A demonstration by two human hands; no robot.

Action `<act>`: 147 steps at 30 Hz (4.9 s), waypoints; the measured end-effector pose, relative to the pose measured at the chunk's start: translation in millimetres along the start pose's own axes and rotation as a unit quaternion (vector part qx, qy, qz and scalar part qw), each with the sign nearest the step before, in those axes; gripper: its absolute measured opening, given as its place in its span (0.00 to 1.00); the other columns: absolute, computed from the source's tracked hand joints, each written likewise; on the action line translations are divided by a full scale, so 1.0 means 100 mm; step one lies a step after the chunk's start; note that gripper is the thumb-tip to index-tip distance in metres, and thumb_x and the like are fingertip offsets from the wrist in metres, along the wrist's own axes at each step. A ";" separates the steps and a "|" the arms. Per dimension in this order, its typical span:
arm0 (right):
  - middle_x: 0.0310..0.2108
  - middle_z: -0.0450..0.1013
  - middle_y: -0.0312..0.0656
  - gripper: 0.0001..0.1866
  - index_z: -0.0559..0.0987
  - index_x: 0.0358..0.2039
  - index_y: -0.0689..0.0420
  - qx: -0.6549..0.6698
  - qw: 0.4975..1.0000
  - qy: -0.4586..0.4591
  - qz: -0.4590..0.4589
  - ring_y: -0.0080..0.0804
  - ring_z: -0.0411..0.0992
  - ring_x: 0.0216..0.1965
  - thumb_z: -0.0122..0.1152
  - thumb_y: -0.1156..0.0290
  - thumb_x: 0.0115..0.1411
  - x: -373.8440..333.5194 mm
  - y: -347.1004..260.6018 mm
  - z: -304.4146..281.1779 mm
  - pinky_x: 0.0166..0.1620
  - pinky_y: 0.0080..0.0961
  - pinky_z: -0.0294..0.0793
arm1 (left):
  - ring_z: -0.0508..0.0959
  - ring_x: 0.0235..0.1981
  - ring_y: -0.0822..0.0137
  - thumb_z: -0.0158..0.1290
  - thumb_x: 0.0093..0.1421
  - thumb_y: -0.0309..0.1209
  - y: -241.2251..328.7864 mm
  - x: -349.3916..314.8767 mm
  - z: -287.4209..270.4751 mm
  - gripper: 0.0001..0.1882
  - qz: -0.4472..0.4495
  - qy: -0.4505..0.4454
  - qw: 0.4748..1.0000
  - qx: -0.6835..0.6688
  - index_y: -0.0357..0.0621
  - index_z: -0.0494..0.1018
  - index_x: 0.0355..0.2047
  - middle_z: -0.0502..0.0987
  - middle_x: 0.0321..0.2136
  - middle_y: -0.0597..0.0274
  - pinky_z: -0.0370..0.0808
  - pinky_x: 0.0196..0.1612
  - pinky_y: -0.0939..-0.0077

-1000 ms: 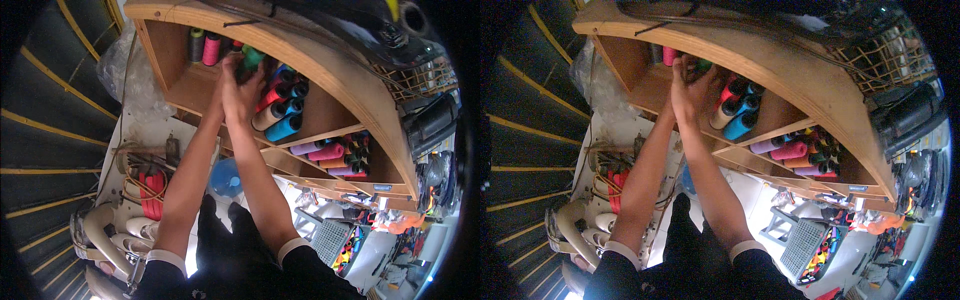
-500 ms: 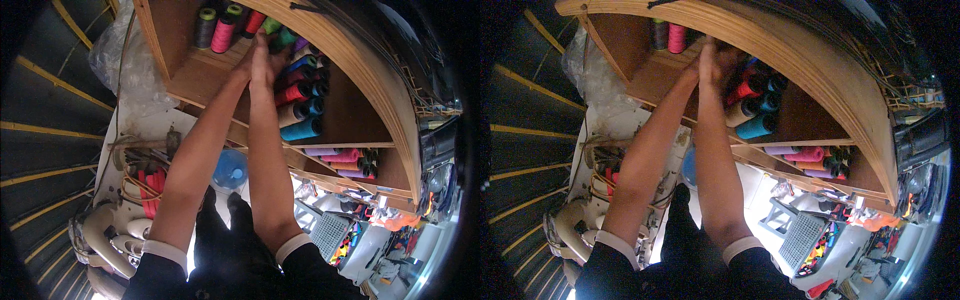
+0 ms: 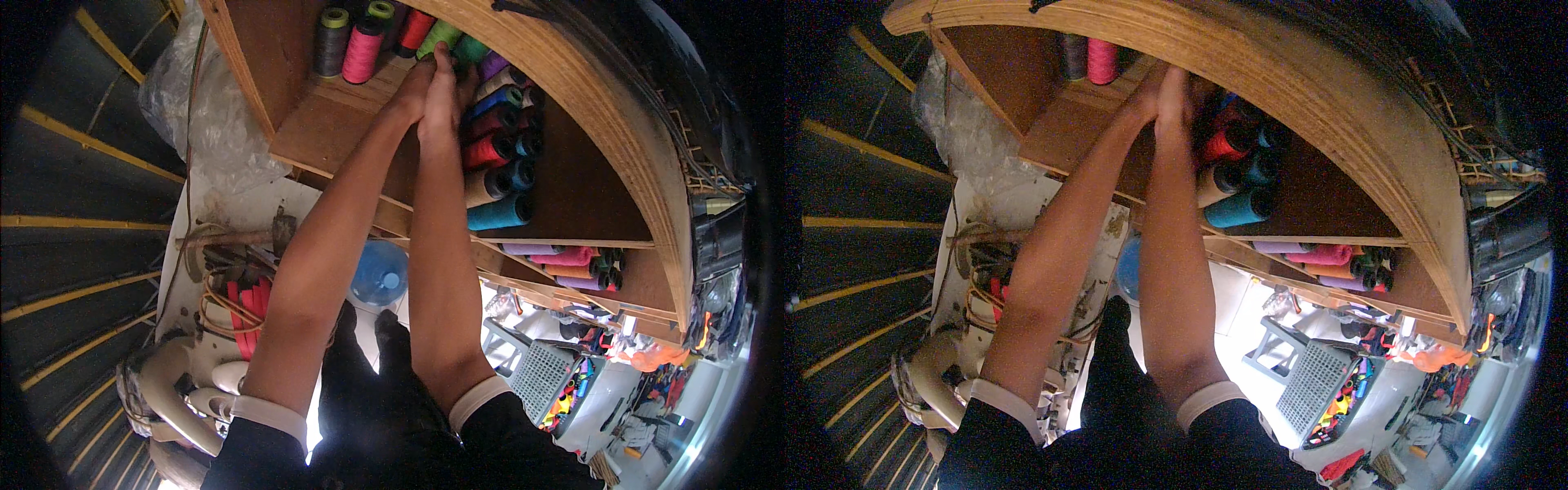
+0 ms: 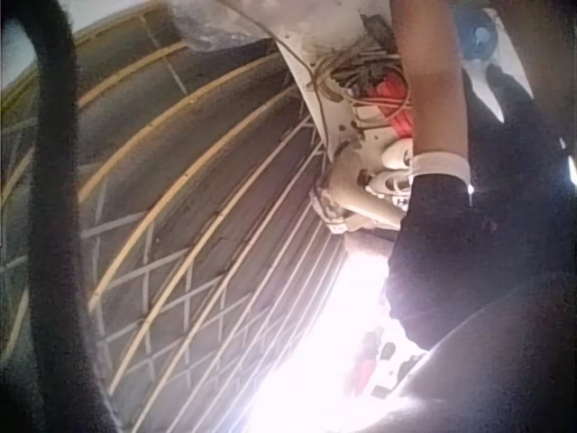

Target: The person picks up thread spools from a basket, pulls a small amount of thread from each, and places them on a wooden shelf. The person handles multiple spools of different colors one at a time.

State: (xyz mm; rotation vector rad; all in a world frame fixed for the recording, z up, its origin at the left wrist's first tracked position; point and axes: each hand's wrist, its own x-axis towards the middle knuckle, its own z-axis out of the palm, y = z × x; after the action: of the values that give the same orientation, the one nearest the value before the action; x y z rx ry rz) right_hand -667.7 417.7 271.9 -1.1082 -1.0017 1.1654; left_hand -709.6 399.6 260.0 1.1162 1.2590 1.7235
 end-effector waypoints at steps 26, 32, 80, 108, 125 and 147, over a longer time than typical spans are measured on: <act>0.56 0.63 0.55 0.27 0.65 0.55 0.64 -0.202 0.932 -0.257 -0.157 0.49 0.60 0.58 0.47 0.55 0.65 -1.63 -0.48 -0.88 0.61 0.39 0.55 | 0.77 0.35 0.71 0.53 0.60 0.26 0.65 -1.61 -0.16 0.09 -0.020 0.269 0.962 -0.027 0.32 0.76 0.37 0.79 0.33 0.58 0.72 0.41 0.78; 0.43 0.68 0.50 0.17 0.72 0.47 0.62 -0.274 0.847 -0.450 -0.073 0.42 0.68 0.47 0.56 0.67 0.60 -2.06 -0.65 -2.52 0.51 0.32 0.67 | 0.73 0.21 0.78 0.55 0.61 0.33 0.76 -2.34 0.25 0.13 0.007 0.336 0.941 -0.042 0.36 0.73 0.24 0.74 0.21 0.66 0.71 0.28 0.84; 0.27 0.75 0.44 0.06 0.77 0.33 0.60 -0.277 0.753 0.590 0.090 0.35 0.75 0.29 0.54 0.74 0.57 -3.99 -0.54 -10.78 0.34 0.29 0.74 | 0.74 0.25 0.73 0.52 0.60 0.38 -2.03 -5.61 6.41 0.14 -0.345 -0.566 0.662 0.350 0.41 0.72 0.38 0.74 0.27 0.63 0.71 0.27 0.76; 0.35 0.75 0.47 0.32 0.72 0.53 0.62 -0.271 0.790 0.509 0.210 0.32 0.75 0.34 0.69 0.62 0.48 -1.58 0.23 -12.97 0.40 0.27 0.74 | 0.72 0.23 0.72 0.49 0.62 0.35 -1.40 -7.01 4.56 0.10 -0.564 -0.090 0.792 0.216 0.41 0.69 0.36 0.71 0.23 0.62 0.67 0.21 0.77; 0.42 0.74 0.43 0.23 0.70 0.48 0.62 0.187 0.932 0.309 0.004 0.25 0.73 0.41 0.65 0.83 0.51 -2.88 -2.42 -11.12 0.44 0.21 0.73 | 0.72 0.50 0.60 0.55 0.57 0.27 0.51 -6.53 8.65 0.30 -0.284 -0.549 0.767 -0.174 0.37 0.57 0.58 0.70 0.50 0.52 0.66 0.56 0.65; 0.31 0.69 0.40 0.06 0.78 0.31 0.61 -0.127 0.946 0.243 -0.175 0.25 0.67 0.28 0.65 0.76 0.52 -2.48 -3.05 -11.10 0.31 0.20 0.66 | 0.69 0.53 0.66 0.51 0.58 0.23 1.21 -6.26 8.52 0.26 -0.185 -0.538 0.812 -0.129 0.35 0.57 0.57 0.69 0.50 0.54 0.62 0.58 0.70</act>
State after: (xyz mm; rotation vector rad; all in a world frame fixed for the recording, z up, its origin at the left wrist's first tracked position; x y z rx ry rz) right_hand 435.3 17.0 364.6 -1.2768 -0.9190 0.4493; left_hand 305.2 94.5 360.7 1.2633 0.4336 0.6730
